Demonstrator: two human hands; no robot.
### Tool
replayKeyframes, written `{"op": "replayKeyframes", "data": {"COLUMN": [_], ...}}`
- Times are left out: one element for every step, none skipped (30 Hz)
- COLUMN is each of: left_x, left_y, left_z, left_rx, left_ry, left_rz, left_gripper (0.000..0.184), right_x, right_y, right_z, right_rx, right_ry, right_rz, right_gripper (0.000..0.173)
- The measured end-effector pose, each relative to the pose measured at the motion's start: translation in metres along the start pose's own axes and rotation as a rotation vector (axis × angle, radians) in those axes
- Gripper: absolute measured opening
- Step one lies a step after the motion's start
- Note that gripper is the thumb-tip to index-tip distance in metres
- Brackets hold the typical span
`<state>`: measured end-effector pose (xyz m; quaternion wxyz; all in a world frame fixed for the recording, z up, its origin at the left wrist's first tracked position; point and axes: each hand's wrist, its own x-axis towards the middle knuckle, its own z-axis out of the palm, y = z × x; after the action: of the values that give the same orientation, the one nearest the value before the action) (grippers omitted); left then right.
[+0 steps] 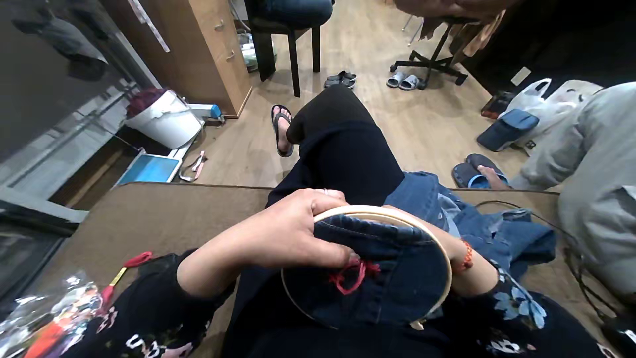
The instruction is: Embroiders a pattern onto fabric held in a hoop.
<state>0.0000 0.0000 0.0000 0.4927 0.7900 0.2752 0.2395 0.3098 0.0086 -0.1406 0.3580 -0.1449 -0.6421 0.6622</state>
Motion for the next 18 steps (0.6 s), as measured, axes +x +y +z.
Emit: {"op": "replayKeyframes", "data": {"left_x": [0.0, 0.0, 0.0, 0.0, 0.0, 0.0, 0.001, 0.002, 0.003, 0.003, 0.003, 0.004, 0.004, 0.004, 0.004, 0.003, 0.002, 0.001], "left_y": [0.0, 0.0, 0.001, 0.001, 0.0, 0.0, 0.0, -0.001, -0.002, -0.003, -0.002, -0.002, -0.001, 0.0, 0.0, 0.001, 0.002, 0.003], "left_z": [0.0, -0.001, -0.001, -0.001, -0.001, -0.002, -0.002, -0.002, -0.001, -0.001, 0.0, 0.001, 0.002, 0.002, 0.002, 0.001, 0.001, 0.001], "left_rx": [0.001, 0.001, 0.002, 0.004, 0.008, 0.008, 0.007, 0.008, 0.008, 0.01, 0.014, 0.027, 0.04, 0.056, 0.073, 0.072, 0.057, 0.042], "left_ry": [0.008, 0.012, 0.015, 0.02, 0.027, 0.027, 0.025, 0.021, 0.016, 0.013, 0.014, 0.017, 0.025, 0.029, 0.029, 0.019, 0.002, -0.007], "left_rz": [0.005, 0.0, -0.01, -0.013, -0.009, -0.003, 0.005, 0.013, 0.021, 0.023, 0.022, 0.017, 0.013, 0.006, 0.002, -0.005, -0.009, -0.012], "left_gripper": [0.006, 0.006, 0.005, 0.006, 0.005, 0.005, 0.005, 0.005, 0.006, 0.006, 0.007, 0.008, 0.008, 0.007, 0.007, 0.008, 0.009, 0.009], "right_x": [0.026, 0.049, 0.063, 0.07, 0.072, 0.071, 0.068, 0.061, 0.051, 0.044, 0.038, 0.035, 0.033, 0.034, 0.036, 0.041, 0.047, 0.055], "right_y": [-0.035, -0.072, -0.095, -0.107, -0.111, -0.106, -0.094, -0.069, -0.027, 0.002, 0.017, 0.022, 0.023, 0.023, 0.025, 0.023, 0.012, -0.009], "right_z": [0.023, 0.048, 0.065, 0.075, 0.079, 0.079, 0.075, 0.065, 0.045, 0.036, 0.035, 0.039, 0.044, 0.047, 0.049, 0.05, 0.052, 0.058], "right_rx": [0.02, -0.008, -0.011, 0.001, 0.012, 0.014, 0.048, 0.134, 0.278, 0.343, 0.364, 0.37, 0.369, 0.367, 0.381, 0.4, 0.407, 0.412], "right_ry": [-0.024, -0.01, 0.038, 0.088, 0.124, 0.134, 0.132, 0.091, -0.029, -0.052, -0.018, 0.04, 0.093, 0.124, 0.127, 0.129, 0.143, 0.205], "right_rz": [0.059, 0.158, 0.239, 0.289, 0.316, 0.324, 0.309, 0.219, 0.05, -0.023, -0.032, -0.016, -0.005, -0.018, -0.066, -0.118, -0.134, -0.099], "right_gripper": [0.017, 0.02, 0.022, 0.023, 0.024, 0.024, 0.023, 0.021, 0.015, 0.016, 0.017, 0.016, 0.016, 0.016, 0.017, 0.018, 0.015, 0.01]}}
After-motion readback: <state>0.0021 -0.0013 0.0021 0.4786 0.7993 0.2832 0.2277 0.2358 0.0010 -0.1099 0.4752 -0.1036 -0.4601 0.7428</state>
